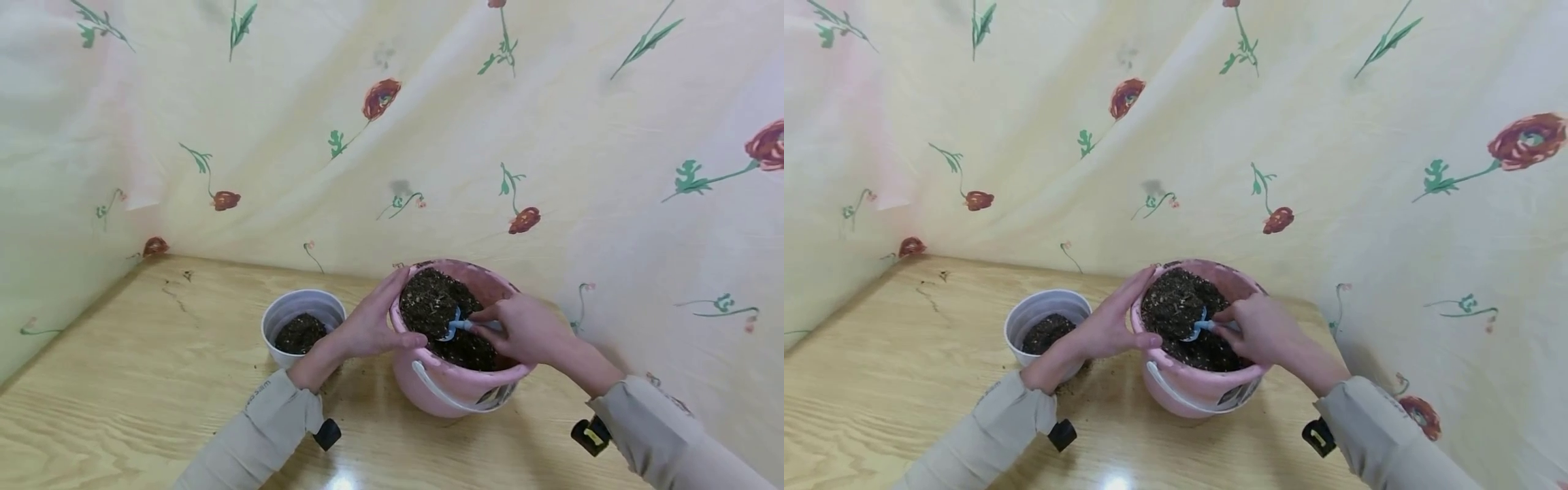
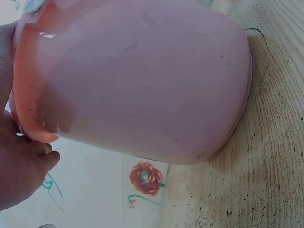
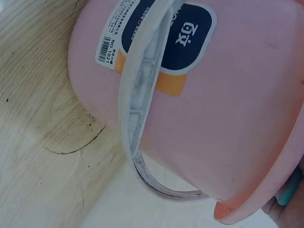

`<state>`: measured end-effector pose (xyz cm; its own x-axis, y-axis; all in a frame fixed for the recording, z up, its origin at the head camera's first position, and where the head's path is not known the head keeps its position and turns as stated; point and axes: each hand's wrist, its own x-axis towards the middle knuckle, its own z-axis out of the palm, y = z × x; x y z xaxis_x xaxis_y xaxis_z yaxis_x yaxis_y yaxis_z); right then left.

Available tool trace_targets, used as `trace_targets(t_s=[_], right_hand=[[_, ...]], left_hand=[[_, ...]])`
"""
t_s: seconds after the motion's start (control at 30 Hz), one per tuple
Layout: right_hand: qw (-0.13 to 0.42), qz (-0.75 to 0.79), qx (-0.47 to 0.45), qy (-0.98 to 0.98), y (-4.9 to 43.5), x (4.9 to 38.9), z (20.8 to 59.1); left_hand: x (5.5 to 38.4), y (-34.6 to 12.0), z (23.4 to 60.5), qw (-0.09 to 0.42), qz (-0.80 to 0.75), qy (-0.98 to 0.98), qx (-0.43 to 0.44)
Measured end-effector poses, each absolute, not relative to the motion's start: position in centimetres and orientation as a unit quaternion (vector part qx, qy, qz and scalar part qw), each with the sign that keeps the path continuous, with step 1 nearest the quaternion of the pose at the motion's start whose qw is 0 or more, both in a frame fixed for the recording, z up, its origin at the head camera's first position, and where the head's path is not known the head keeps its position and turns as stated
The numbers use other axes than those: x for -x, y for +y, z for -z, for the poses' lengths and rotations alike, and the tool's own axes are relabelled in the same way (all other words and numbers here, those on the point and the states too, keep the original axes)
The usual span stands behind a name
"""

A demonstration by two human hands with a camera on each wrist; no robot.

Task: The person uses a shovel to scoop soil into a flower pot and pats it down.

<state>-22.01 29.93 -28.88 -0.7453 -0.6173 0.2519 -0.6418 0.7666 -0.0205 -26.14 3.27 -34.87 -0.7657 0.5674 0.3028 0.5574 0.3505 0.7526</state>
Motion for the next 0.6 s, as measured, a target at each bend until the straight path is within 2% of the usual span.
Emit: trace_targets(t_s=[0.33,0.6], right_hand=[[0.05,-0.113,-0.341,-0.932,30.16,22.43,29.06],[0.033,-0.146,-0.282,-0.948,29.77,22.49,29.17]], left_hand=[[26.2,3.35,34.74,0.012,-0.458,0.822,-0.338],[26.48,3.15,34.86,0.022,-0.46,0.821,-0.337]])
